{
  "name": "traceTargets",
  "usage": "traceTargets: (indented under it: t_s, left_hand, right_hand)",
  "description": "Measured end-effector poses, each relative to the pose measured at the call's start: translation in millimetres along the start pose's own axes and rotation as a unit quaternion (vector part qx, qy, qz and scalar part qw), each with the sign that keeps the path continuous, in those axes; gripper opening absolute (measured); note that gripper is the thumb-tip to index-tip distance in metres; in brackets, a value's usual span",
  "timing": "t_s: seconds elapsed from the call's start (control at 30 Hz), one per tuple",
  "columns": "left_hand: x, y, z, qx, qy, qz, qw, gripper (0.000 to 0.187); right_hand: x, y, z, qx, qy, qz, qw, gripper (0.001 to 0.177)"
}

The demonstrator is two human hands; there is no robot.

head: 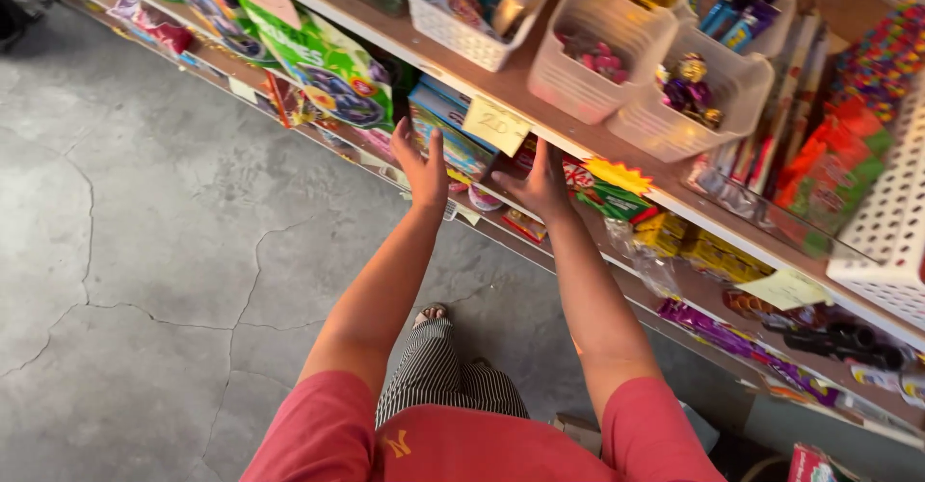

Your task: The person repeatedly takes packaged snack items from a shelf, wipes them with a cloth on a table, and returns them to the shelf. The items include KitKat bars and Easter-themed boxes. The person handles each item individually, wiping all sides before restocking.

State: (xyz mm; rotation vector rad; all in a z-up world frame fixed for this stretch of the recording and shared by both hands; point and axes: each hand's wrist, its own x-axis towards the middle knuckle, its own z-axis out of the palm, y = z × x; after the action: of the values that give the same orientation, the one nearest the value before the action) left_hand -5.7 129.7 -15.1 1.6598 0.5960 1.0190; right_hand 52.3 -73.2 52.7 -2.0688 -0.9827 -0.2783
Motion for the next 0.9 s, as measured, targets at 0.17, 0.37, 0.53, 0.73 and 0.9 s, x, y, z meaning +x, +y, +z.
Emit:
traceTargets:
  t_s: [0.17,0.37,0.53,0.73,0.9]
  left_hand:
    - [41.8,-29.9,23.8,-0.129,-0.011,-0.083,0.988,0.08]
    - [51.1,-48.7,36.5,0.0,-0.072,-0.138,0.988,0.082]
    - [43.9,-47.4,31.2,0.006,-0.099,-0.139,0.985,0.074]
    - [37.9,-60.0,33.1,-0.035,-0.078,-0.063,0.994,0.072]
    - [36.3,-3.7,14.1,-0.155,-0.088,-0.235,0.956,0.075]
  right_hand:
    - [33.3,-14.2,16.5,0.097,-0.063,0.116,0.986,0.08]
    - [46.5,6.3,31.0,0.095,-0.097,0.091,0.986,0.053]
    - [44.9,-13.9,33.2,0.043,-0.09,0.037,0.994,0.052]
    - [52.6,-51.8,22.6,-0.001,-0.005,0.002,1.0,0.064]
    - [48.3,-64.6,19.2,-0.075,0.028,-0.014,0.997,0.053]
